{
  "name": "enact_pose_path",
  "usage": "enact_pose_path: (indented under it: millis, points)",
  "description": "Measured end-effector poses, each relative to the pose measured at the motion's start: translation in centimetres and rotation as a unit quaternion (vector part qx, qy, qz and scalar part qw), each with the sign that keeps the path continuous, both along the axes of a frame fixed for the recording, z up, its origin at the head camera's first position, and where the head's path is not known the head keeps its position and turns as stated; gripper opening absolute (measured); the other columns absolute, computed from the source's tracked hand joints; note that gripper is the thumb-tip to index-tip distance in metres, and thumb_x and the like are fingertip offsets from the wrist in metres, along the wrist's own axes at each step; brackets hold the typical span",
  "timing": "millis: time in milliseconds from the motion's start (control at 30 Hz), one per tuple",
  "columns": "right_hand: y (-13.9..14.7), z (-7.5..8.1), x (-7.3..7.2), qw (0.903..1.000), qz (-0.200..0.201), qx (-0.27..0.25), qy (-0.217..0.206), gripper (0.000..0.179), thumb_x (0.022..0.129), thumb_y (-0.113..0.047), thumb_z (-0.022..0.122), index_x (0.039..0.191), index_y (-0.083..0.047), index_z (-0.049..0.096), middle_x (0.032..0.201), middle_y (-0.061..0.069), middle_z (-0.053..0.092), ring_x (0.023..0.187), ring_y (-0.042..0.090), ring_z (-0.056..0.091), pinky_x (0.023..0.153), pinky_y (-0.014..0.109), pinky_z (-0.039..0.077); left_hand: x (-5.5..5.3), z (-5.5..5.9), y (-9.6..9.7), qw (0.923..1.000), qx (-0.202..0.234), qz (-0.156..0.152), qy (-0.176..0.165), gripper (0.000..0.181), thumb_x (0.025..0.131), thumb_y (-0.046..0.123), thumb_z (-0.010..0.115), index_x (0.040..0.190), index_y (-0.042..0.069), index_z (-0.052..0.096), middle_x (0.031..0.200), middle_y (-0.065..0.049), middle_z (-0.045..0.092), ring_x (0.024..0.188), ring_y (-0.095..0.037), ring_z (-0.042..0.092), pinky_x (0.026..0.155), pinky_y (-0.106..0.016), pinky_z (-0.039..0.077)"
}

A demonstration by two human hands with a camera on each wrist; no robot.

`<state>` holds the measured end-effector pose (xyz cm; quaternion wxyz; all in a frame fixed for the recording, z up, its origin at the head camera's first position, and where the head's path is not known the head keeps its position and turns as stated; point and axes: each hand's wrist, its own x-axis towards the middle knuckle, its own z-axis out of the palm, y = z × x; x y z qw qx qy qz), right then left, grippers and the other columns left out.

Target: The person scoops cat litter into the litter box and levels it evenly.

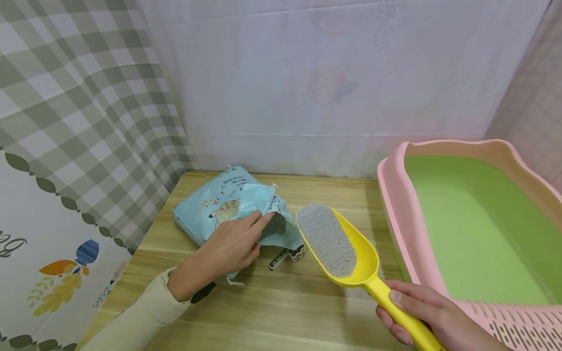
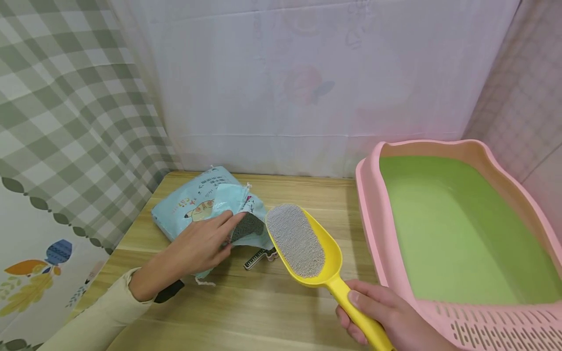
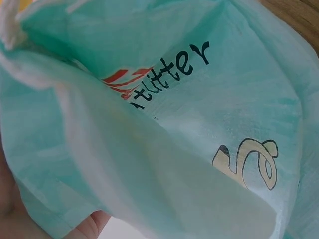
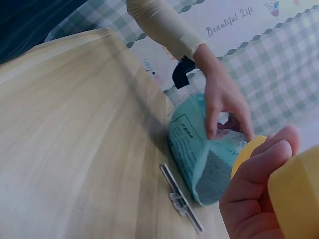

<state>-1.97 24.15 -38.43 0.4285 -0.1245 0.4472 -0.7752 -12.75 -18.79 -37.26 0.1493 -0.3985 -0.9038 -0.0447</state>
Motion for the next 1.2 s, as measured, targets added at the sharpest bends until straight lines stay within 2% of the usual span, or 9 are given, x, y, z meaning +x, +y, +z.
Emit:
enact_pose_path:
  millis: [67, 233, 433, 500, 600, 667, 833, 1033, 1200]
  points:
    - [0.3, 0.1, -0.1, 1.0000, -0.008, 0.005, 0.001, 0.043, 0.121, -0.010, 0.026, 0.149, 0.001, 0.057, 0.119, 0.010, 0.070, 0.094, 0.011, 0.067, 0.084, 0.022, 0.056, 0.0, 0.0, 0.0, 1.0000, -0.001, 0.002, -0.001, 0.065, 0.084, 0.002, 0.084, 0.145, -0.004, 0.061, 0.100, -0.006, 0.056, 0.058, -0.012, 0.043, 0.046, -0.026, 0.038]
    - [0.7, 0.0, -0.4, 0.9986, -0.006, -0.019, 0.049, 0.046, 0.120, -0.007, 0.019, 0.143, 0.005, 0.057, 0.115, 0.007, 0.070, 0.085, 0.017, 0.059, 0.079, 0.023, 0.051, 0.0, 0.1, 0.1, 1.0000, -0.003, 0.005, -0.007, 0.065, 0.085, 0.002, 0.083, 0.145, -0.004, 0.061, 0.100, -0.006, 0.055, 0.058, -0.012, 0.043, 0.046, -0.026, 0.038]
    - [1.4, 0.4, -1.2, 0.9899, -0.006, -0.004, 0.142, 0.045, 0.117, -0.002, 0.013, 0.133, 0.013, 0.053, 0.096, 0.021, 0.056, 0.078, 0.041, 0.040, 0.064, 0.044, 0.032, 0.0, 0.2, 0.2, 0.9999, -0.003, 0.005, -0.010, 0.065, 0.084, 0.002, 0.085, 0.145, -0.004, 0.061, 0.100, -0.005, 0.055, 0.059, -0.012, 0.044, 0.046, -0.026, 0.039]
    - [1.8, 0.5, -1.3, 0.9899, -0.008, -0.003, 0.142, 0.047, 0.118, -0.003, 0.012, 0.135, 0.012, 0.052, 0.099, 0.020, 0.059, 0.079, 0.042, 0.040, 0.065, 0.043, 0.033, 0.0, 0.2, 0.2, 0.9999, -0.003, 0.005, -0.009, 0.065, 0.084, 0.002, 0.085, 0.145, -0.004, 0.062, 0.100, -0.006, 0.055, 0.059, -0.012, 0.044, 0.046, -0.026, 0.039]
    - [2.5, 0.7, -1.4, 0.9934, -0.011, -0.010, 0.113, 0.049, 0.118, -0.005, 0.011, 0.143, 0.008, 0.052, 0.109, 0.013, 0.065, 0.081, 0.034, 0.047, 0.068, 0.034, 0.043, 0.0, 0.2, 0.2, 0.9999, -0.004, 0.005, -0.010, 0.066, 0.084, 0.002, 0.086, 0.145, -0.004, 0.062, 0.100, -0.006, 0.056, 0.060, -0.012, 0.044, 0.047, -0.026, 0.040]
    - [2.9, 0.8, -1.5, 0.9963, -0.017, -0.014, 0.083, 0.052, 0.119, -0.006, 0.012, 0.150, 0.002, 0.053, 0.118, 0.010, 0.068, 0.084, 0.024, 0.056, 0.077, 0.027, 0.051, 0.1, 0.3, 0.2, 0.9999, -0.004, 0.005, -0.011, 0.066, 0.084, 0.002, 0.086, 0.145, -0.004, 0.062, 0.101, -0.006, 0.056, 0.060, -0.012, 0.045, 0.047, -0.026, 0.040]
    - [3.5, 1.4, -1.6, 0.9988, -0.023, -0.043, 0.008, 0.053, 0.120, -0.009, 0.013, 0.155, -0.002, 0.053, 0.124, 0.014, 0.068, 0.098, 0.016, 0.068, 0.085, 0.028, 0.060, 0.0, 0.3, 0.2, 1.0000, -0.004, 0.004, -0.008, 0.066, 0.084, 0.002, 0.085, 0.145, -0.004, 0.062, 0.101, -0.006, 0.057, 0.060, -0.012, 0.045, 0.047, -0.026, 0.040]
    - [3.6, 1.9, -1.5, 0.9846, -0.017, -0.146, -0.094, 0.059, 0.119, -0.013, 0.005, 0.154, 0.003, 0.050, 0.132, 0.020, 0.065, 0.105, 0.022, 0.068, 0.093, 0.032, 0.060, 0.1, 0.3, 0.2, 1.0000, -0.005, 0.004, -0.007, 0.066, 0.084, 0.002, 0.085, 0.145, -0.004, 0.062, 0.100, -0.005, 0.056, 0.059, -0.012, 0.044, 0.047, -0.025, 0.039]
    - [3.9, 2.4, -1.5, 0.9788, -0.019, -0.171, -0.111, 0.062, 0.119, -0.015, 0.002, 0.154, 0.006, 0.049, 0.131, 0.021, 0.065, 0.106, 0.024, 0.067, 0.100, 0.034, 0.057, 0.1, 0.2, 0.2, 0.9999, -0.006, 0.004, -0.007, 0.065, 0.085, 0.002, 0.085, 0.145, -0.004, 0.062, 0.099, -0.005, 0.055, 0.060, -0.012, 0.043, 0.047, -0.025, 0.038]
